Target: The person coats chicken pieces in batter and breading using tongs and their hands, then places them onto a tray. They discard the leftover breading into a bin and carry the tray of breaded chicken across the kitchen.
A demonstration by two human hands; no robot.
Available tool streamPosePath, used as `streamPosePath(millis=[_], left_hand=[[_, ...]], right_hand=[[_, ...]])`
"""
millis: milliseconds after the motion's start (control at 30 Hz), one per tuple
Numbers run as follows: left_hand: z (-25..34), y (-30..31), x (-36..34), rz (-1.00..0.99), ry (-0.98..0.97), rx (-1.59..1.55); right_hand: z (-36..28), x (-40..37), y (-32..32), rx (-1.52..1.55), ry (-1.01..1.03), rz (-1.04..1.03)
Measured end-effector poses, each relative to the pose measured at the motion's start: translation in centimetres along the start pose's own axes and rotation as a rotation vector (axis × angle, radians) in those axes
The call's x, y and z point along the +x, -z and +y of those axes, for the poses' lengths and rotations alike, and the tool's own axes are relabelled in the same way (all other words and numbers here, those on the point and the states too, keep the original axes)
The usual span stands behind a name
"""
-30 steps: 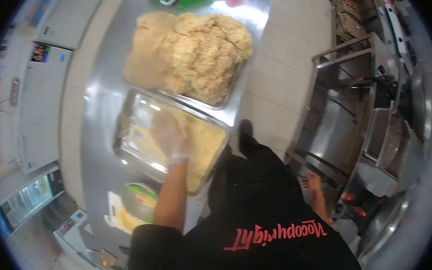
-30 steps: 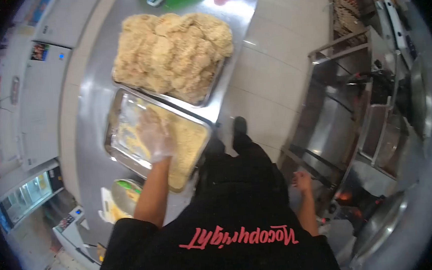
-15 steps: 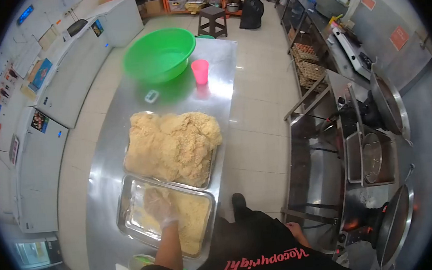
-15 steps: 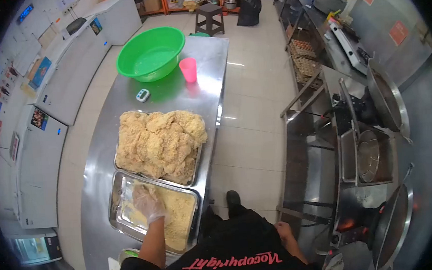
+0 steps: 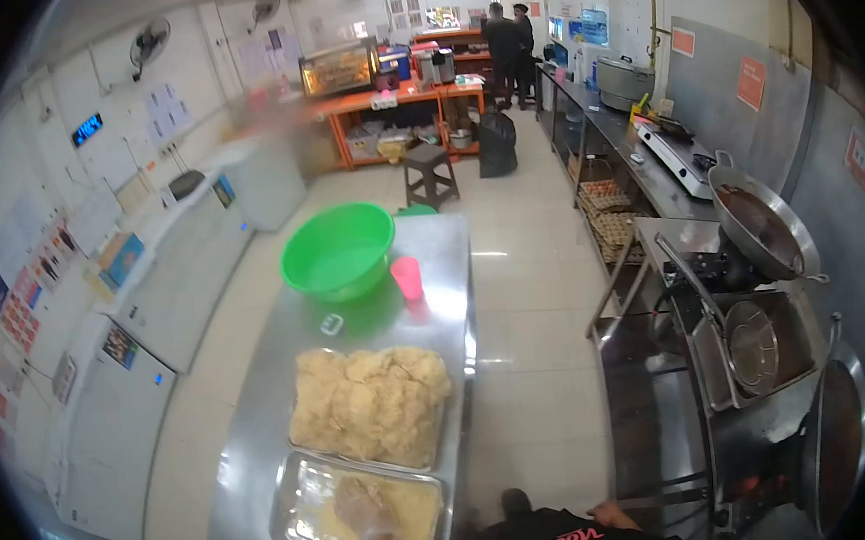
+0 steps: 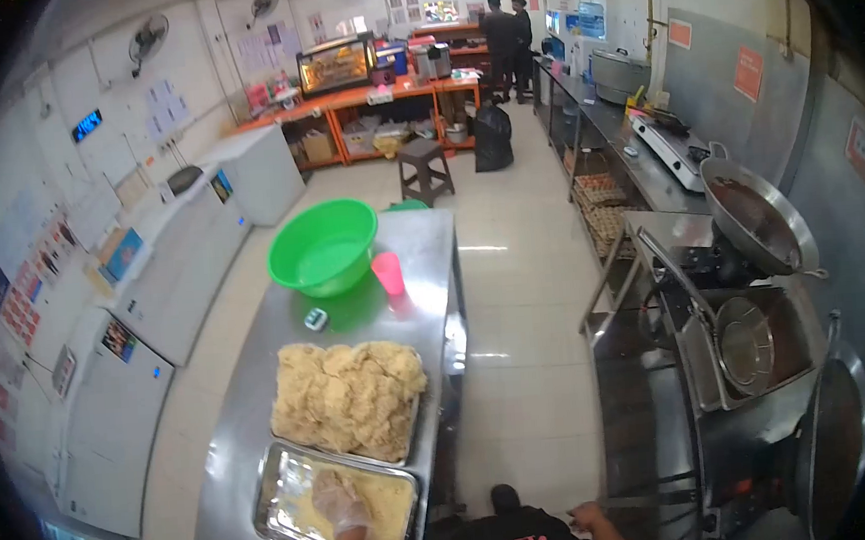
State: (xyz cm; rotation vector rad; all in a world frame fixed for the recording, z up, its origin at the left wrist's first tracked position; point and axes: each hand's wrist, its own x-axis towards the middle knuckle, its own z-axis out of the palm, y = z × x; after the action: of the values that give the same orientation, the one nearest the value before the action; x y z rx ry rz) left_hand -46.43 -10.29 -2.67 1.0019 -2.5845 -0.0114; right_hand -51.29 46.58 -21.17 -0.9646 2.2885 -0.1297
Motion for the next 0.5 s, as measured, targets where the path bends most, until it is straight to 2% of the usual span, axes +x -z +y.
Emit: streamPosePath(millis=[67, 100, 133, 167, 200, 267, 300, 367, 400, 433, 467, 500], left_hand=[[-0.4, 0.7, 0.4, -0.153, 0.059, -0.248], [-1.3, -1.9, 0.4, 0.232, -0.012, -0.186], [-1.1, -1.3, 1.0, 0.235, -0.011, -0.191], [-1.1, -0.6, 1.3, 0.149, 0.056, -0.228], [-0.8, 0.3, 1.9, 0.061, 0.123, -0.265], [-0.7, 1.2, 2.6, 0.020, 0.100, -0.252], [-0.1, 1.5, 1.6, -0.014, 0.081, -0.234], [0.6, 2.1, 1.3, -0.030, 0.121, -0.198], [0.3, 1.9, 1.9, -0.033, 0.149, -0.164], [-0.9, 0.0, 1.4, 0.064, 0.126, -0.197], [-1.4, 0.1, 1.4, 0.075, 0.124, -0.188], [-1.9, 0.1, 1.0, -0.080, 0.164, -0.119]], right_hand=[[-0.9, -0.1, 0.3, 0.864, -0.642, -0.029], [-1.3, -0.2, 0.9, 0.863, -0.635, -0.015], [-1.6, -0.8, 1.1, 0.932, -0.702, -0.045], [-1.9, -1.2, 1.5, 0.998, -0.773, -0.080], [-1.6, -1.3, 1.7, 0.991, -0.779, -0.079], [-1.0, -2.9, 1.2, 0.259, -0.373, -0.260], [-0.2, -4.2, 0.8, 0.249, -0.388, -0.282], [0.2, -2.5, -1.3, 0.001, -0.182, -0.299], [0.1, -1.9, -2.4, 0.009, -0.160, -0.293], [0.7, -1.4, -3.2, 0.067, -0.200, -0.318], [0.9, -1.1, -3.3, 0.124, -0.246, -0.346], [0.8, -0.7, -3.6, 0.129, -0.240, -0.347]])
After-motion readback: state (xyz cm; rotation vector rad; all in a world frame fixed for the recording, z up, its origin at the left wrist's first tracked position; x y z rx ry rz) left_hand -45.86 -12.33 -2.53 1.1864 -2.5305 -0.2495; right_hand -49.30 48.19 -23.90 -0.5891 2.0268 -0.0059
